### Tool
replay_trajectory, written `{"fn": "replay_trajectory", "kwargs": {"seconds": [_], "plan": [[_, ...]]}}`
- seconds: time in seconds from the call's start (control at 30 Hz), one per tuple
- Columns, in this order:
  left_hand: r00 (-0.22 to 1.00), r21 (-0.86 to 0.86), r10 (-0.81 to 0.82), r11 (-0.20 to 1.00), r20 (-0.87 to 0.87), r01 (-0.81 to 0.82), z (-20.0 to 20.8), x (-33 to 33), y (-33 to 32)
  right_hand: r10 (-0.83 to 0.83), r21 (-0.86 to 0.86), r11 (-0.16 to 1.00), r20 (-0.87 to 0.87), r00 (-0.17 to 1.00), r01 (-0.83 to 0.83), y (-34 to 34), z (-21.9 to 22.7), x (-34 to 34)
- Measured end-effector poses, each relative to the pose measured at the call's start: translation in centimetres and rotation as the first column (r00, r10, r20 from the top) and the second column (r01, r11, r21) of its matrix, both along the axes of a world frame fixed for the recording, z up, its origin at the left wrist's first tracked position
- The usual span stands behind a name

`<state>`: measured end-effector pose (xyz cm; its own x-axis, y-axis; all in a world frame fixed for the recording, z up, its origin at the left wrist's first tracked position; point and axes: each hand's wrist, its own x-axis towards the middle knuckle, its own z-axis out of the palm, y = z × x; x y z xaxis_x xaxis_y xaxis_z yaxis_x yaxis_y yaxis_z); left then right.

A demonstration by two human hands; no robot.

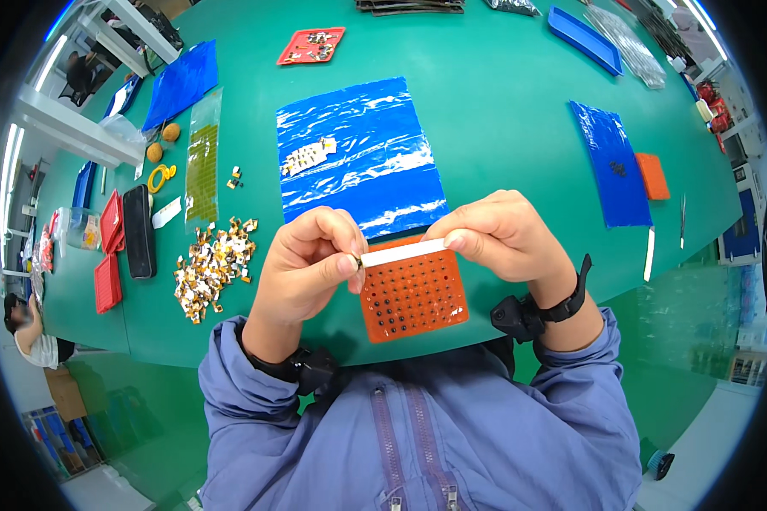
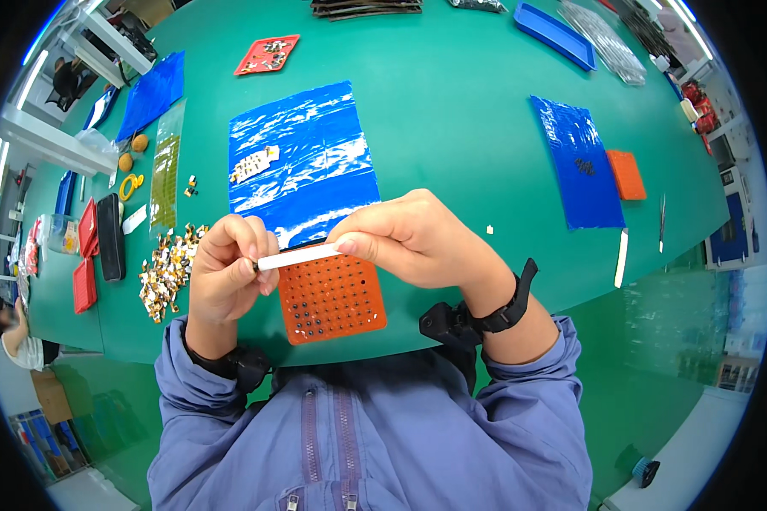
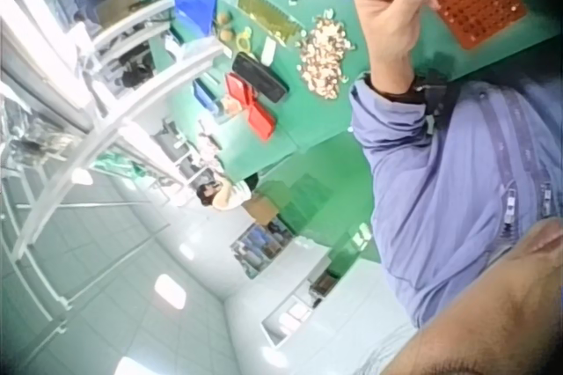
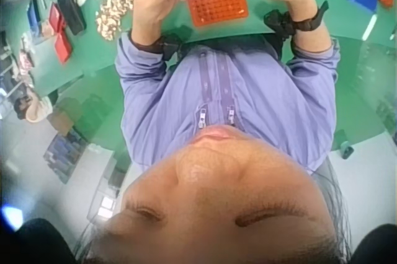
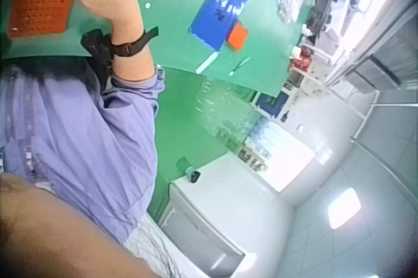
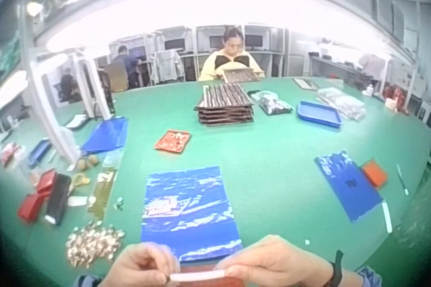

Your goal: The person repeatedly picks small electronic components from a blue sheet and places them into the holes of an orange pegboard. They use a white stick to press the components into place.

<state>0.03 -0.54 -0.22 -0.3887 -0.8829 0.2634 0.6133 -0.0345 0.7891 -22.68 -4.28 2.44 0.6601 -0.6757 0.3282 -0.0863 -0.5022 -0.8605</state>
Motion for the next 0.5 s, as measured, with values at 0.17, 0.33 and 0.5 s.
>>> {"fn": "replay_trajectory", "kwargs": {"seconds": [0.17, 0.33, 0.5], "plan": [[0.967, -0.001, 0.228, 0.973, 0.111, -0.229, 0.1, -0.2, -0.1, -0.119, 0.121, 0.985, -0.006, 0.993, 0.119, 0.6, 0.5, 0.3], [0.912, 0.007, 0.356, 0.931, 0.203, -0.365, 0.0, -0.2, -0.6, -0.152, -0.118, 0.975, 0.279, 0.948, 0.190, 0.8, 0.9, 0.7], [0.902, 0.003, 0.272, 0.957, 0.336, -0.290, -0.3, -0.2, -0.9, -0.019, -0.243, 0.966, 0.266, 0.964, 0.087, 2.1, 1.7, 2.3]]}}
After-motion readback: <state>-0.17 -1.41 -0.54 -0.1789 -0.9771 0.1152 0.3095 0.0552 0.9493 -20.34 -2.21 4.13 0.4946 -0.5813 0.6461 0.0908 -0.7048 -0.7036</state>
